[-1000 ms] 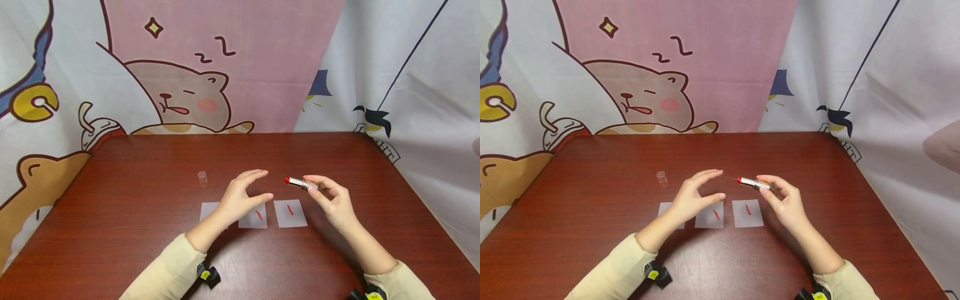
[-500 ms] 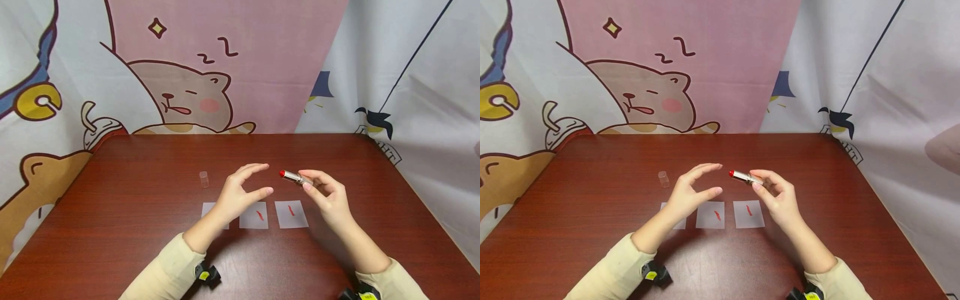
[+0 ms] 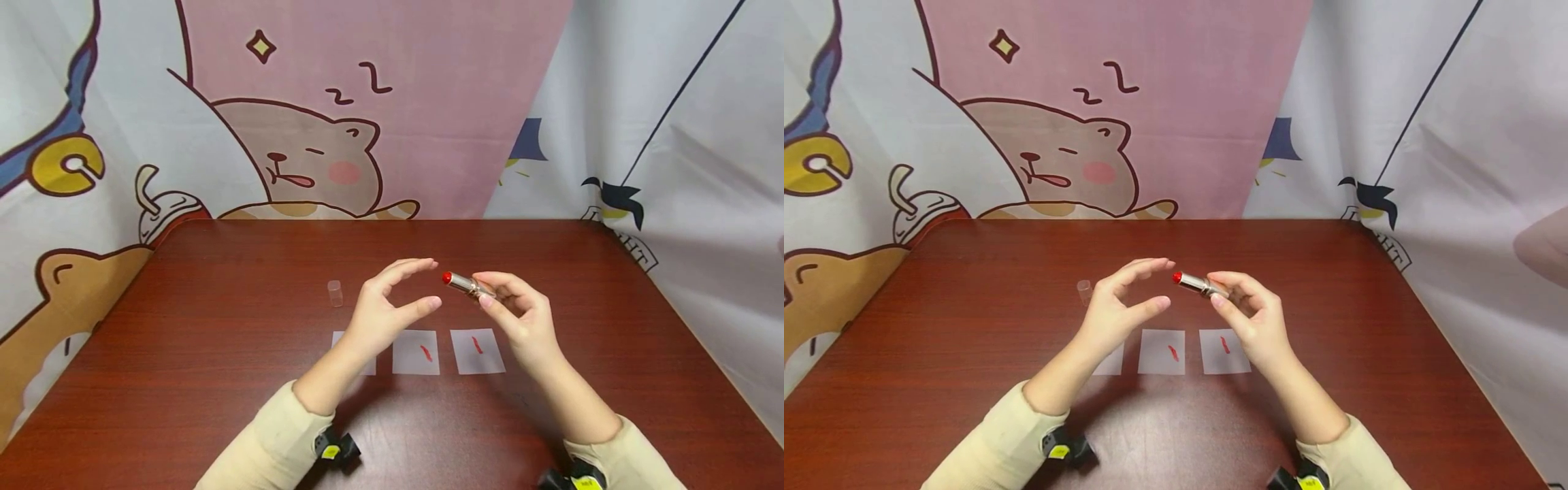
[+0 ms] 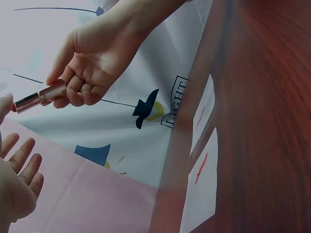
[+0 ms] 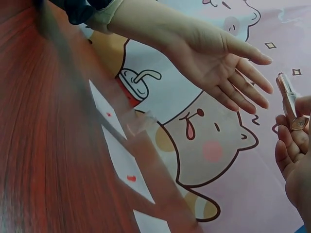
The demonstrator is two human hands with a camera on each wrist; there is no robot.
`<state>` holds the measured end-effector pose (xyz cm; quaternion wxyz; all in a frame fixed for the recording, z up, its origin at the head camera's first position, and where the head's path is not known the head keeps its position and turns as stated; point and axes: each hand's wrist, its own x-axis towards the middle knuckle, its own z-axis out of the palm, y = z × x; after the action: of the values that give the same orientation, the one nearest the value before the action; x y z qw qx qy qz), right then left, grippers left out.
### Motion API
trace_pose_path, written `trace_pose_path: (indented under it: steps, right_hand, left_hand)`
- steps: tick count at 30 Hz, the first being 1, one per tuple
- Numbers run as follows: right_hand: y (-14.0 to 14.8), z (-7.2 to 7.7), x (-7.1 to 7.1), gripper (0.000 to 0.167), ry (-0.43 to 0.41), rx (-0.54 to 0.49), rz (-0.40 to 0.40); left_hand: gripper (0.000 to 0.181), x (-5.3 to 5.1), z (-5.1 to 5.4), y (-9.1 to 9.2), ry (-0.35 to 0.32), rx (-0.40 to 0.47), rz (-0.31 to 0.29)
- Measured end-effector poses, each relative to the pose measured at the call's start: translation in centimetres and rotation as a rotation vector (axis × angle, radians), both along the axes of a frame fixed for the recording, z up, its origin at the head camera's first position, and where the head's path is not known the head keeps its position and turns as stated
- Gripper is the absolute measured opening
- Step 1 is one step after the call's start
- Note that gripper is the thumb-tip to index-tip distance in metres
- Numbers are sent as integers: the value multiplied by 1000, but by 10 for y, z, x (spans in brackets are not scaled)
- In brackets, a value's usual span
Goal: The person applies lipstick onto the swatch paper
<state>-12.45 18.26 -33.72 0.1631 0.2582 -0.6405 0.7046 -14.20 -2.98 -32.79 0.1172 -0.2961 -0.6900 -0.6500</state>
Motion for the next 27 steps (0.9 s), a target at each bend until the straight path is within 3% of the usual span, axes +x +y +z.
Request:
trace_pose_path:
  steps: [10,27]
  right_hand:
    - [-14,5,1,25,-26,-15,38]
    - [-30,6,1,25,-33,41,12]
  left_hand:
    - [43,4,5,0,-9,28,35]
    - [33,5,6,0,-5,68,82]
